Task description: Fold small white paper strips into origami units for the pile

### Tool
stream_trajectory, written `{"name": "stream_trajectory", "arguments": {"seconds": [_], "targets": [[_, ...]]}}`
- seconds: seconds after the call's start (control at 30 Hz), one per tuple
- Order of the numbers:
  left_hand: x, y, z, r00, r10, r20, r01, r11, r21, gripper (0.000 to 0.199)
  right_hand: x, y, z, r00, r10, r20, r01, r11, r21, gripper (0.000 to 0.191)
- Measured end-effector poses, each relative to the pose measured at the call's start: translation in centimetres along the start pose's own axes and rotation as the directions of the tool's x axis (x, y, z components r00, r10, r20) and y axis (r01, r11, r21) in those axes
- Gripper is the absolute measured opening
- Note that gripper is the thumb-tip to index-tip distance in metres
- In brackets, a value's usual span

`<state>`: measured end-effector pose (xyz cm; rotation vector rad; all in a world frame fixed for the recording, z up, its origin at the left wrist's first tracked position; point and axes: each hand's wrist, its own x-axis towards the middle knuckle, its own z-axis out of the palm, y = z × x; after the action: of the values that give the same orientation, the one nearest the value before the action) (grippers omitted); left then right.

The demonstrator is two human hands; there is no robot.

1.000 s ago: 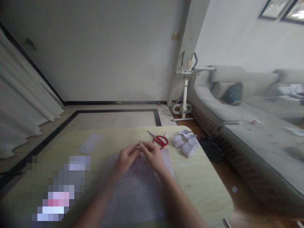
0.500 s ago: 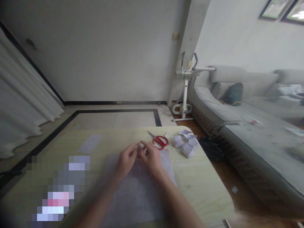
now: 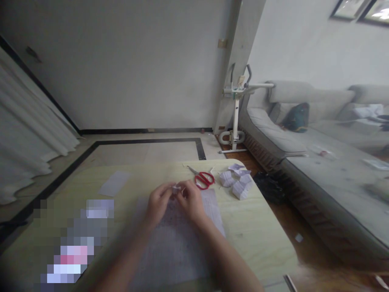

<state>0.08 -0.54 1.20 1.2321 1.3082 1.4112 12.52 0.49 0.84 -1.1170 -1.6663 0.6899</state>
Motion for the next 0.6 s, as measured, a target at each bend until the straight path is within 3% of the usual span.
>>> {"name": "stream_trajectory", "arguments": {"seconds": [0.27, 0.43, 0.6], "targets": [[0.1, 0.0, 0.2, 0.998, -0.028, 0.055, 0.034, 0.993, -0.11, 0.026, 0.3, -0.1, -0.6, 1.0, -0.011, 0.011, 0.01, 0.998, 0.064, 0.018], [0.0, -0.5, 0.3, 0.992, -0.049, 0.112, 0.065, 0.987, -0.146, 0.037, 0.7, 0.9, -0.5, 0.993, 0.119, -0.019, -0.114, 0.979, 0.169, 0.016], [-0.1, -0.9, 0.2, 0.988, -0.038, 0.153, 0.049, 0.997, -0.067, 0.045, 0.9, 1.3, -0.4, 0.983, 0.167, 0.069, -0.177, 0.968, 0.178, 0.013]]}}
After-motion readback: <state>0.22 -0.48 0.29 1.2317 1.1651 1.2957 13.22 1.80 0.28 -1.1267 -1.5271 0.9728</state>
